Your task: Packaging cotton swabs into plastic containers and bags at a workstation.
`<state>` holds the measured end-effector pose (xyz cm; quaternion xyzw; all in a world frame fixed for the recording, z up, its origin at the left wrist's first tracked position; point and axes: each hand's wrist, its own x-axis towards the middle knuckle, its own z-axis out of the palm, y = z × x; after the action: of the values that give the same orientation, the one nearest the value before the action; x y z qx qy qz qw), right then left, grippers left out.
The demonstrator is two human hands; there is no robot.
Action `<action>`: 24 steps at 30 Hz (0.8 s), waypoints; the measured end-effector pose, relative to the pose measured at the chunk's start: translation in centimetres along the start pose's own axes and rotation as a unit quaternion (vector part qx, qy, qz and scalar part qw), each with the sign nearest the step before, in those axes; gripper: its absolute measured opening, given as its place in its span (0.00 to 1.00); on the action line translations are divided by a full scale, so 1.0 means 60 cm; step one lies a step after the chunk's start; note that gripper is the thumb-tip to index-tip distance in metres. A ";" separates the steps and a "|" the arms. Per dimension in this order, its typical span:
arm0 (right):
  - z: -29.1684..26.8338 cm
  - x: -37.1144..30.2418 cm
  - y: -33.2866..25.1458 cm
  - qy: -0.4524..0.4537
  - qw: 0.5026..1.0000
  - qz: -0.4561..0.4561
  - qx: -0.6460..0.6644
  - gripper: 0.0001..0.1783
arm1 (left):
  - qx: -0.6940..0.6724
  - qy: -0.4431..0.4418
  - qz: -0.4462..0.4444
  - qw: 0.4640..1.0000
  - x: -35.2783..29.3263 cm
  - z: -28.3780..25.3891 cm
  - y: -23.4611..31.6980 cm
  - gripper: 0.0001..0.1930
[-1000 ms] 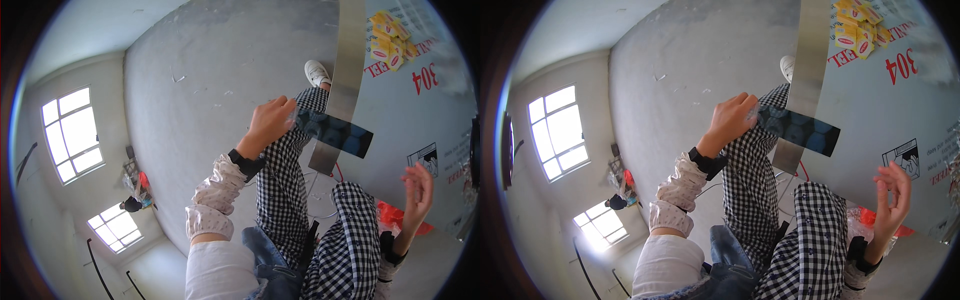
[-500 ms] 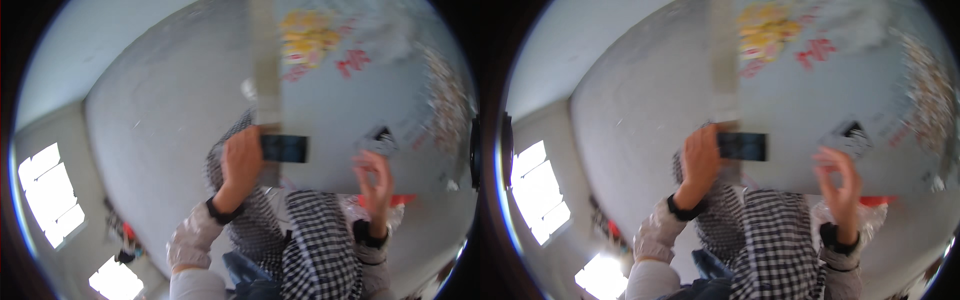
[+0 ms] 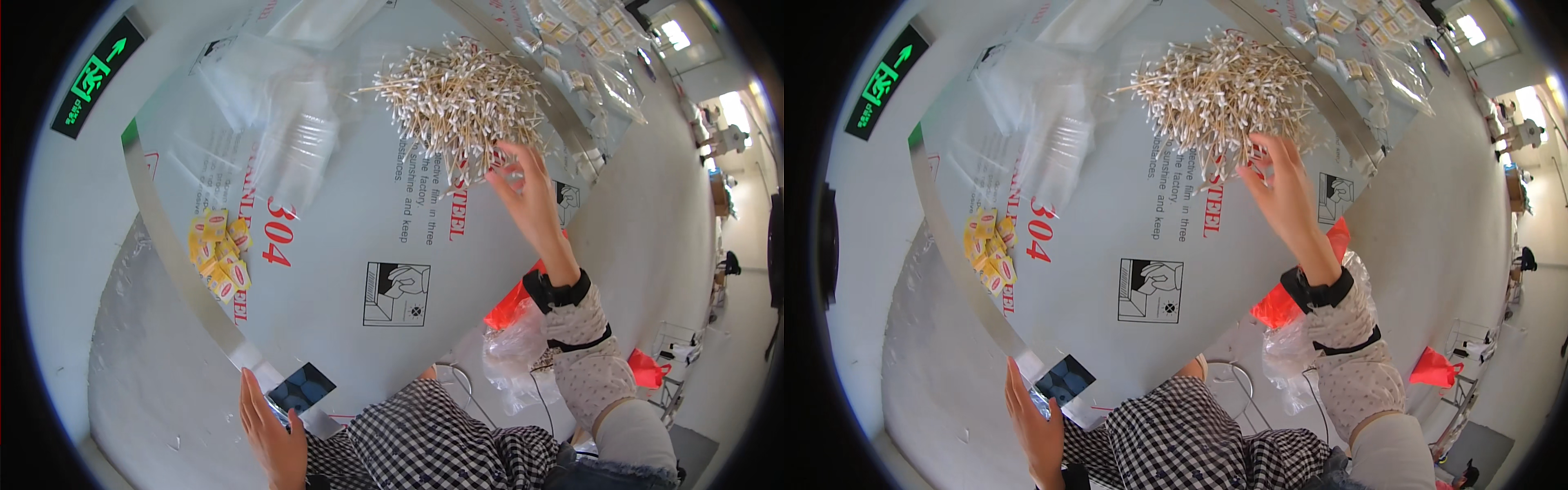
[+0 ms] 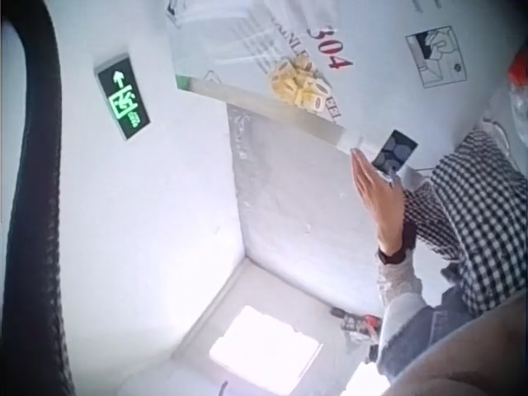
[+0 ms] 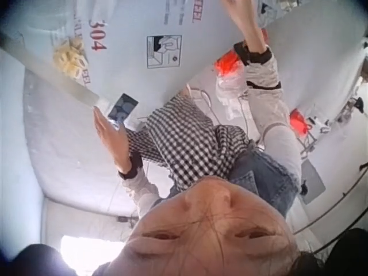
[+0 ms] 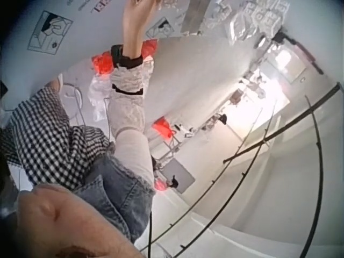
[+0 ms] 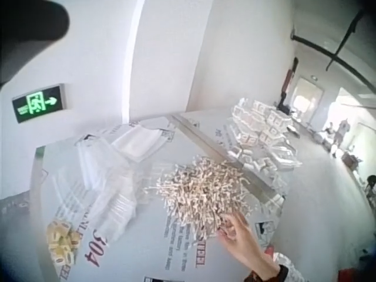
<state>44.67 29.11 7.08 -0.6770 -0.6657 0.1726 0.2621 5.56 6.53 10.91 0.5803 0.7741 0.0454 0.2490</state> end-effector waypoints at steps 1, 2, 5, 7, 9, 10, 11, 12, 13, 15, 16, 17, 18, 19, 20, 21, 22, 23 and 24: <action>0.006 0.016 -0.009 0.004 1.000 -0.001 0.005 0.26 | 0.004 0.004 0.001 1.000 0.010 -0.003 0.013 0.44; 0.021 0.033 -0.024 0.053 0.995 -0.073 -0.044 0.29 | -0.031 0.005 0.042 0.999 0.021 -0.006 0.024 0.42; 0.058 0.078 -0.054 0.110 0.979 -0.137 -0.098 0.33 | -0.095 0.019 0.118 0.988 0.061 0.007 0.076 0.37; 0.085 0.096 -0.061 0.117 0.980 -0.131 -0.097 0.35 | -0.124 0.022 0.153 0.980 0.084 0.019 0.104 0.37; 0.107 0.106 -0.055 0.096 0.979 -0.122 -0.130 0.32 | -0.143 0.029 0.172 0.974 0.099 0.027 0.134 0.36; 0.120 0.103 -0.063 0.089 0.983 -0.136 -0.091 0.26 | -0.153 0.035 0.175 0.972 0.104 0.032 0.140 0.35; 0.130 0.096 -0.068 0.090 0.983 -0.133 -0.091 0.26 | -0.164 0.041 0.179 0.969 0.109 0.036 0.146 0.34; 0.137 0.086 -0.075 0.090 0.984 -0.143 -0.058 0.23 | -0.164 0.040 0.181 0.969 0.116 0.040 0.153 0.34; 0.147 0.073 -0.083 0.088 0.984 -0.153 -0.022 0.20 | -0.161 0.051 0.196 0.966 0.119 0.042 0.157 0.32; 0.165 0.045 -0.100 0.114 0.977 -0.179 -0.020 0.17 | -0.153 0.062 0.207 0.964 0.123 0.045 0.160 0.31; 0.167 0.030 -0.105 0.111 0.977 -0.181 -0.004 0.16 | -0.156 0.054 0.207 0.964 0.125 0.048 0.165 0.29; 0.168 0.013 -0.110 0.108 0.977 -0.182 0.014 0.15 | -0.158 0.047 0.206 0.964 0.127 0.052 0.167 0.28; 0.174 -0.007 -0.125 0.100 0.974 -0.205 0.013 0.17 | -0.152 0.046 0.200 0.967 0.127 0.055 0.160 0.28; 0.172 -0.031 -0.139 0.097 0.974 -0.203 0.015 0.17 | -0.155 0.046 0.197 0.967 0.127 0.059 0.158 0.28; 0.172 -0.057 -0.154 0.042 0.981 -0.187 0.026 0.19 | -0.157 0.045 0.194 0.967 0.127 0.063 0.155 0.27; 0.178 -0.082 -0.166 -0.015 0.984 -0.170 0.040 0.20 | -0.151 0.044 0.187 0.970 0.126 0.067 0.151 0.27; 0.180 -0.103 -0.172 -0.019 0.985 -0.168 0.043 0.20 | -0.152 0.043 0.178 0.971 0.126 0.072 0.151 0.27; 0.183 -0.122 -0.178 -0.056 0.980 -0.177 0.069 0.23 | -0.153 0.042 0.168 0.973 0.126 0.077 0.150 0.26; 0.185 -0.137 -0.183 -0.093 0.974 -0.185 0.095 0.26 | -0.151 0.039 0.163 0.974 0.126 0.083 0.148 0.26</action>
<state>28.86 22.05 3.65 -0.4951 -0.7815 0.2458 0.2895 13.99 15.29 7.23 0.6522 0.6622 0.2247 0.2925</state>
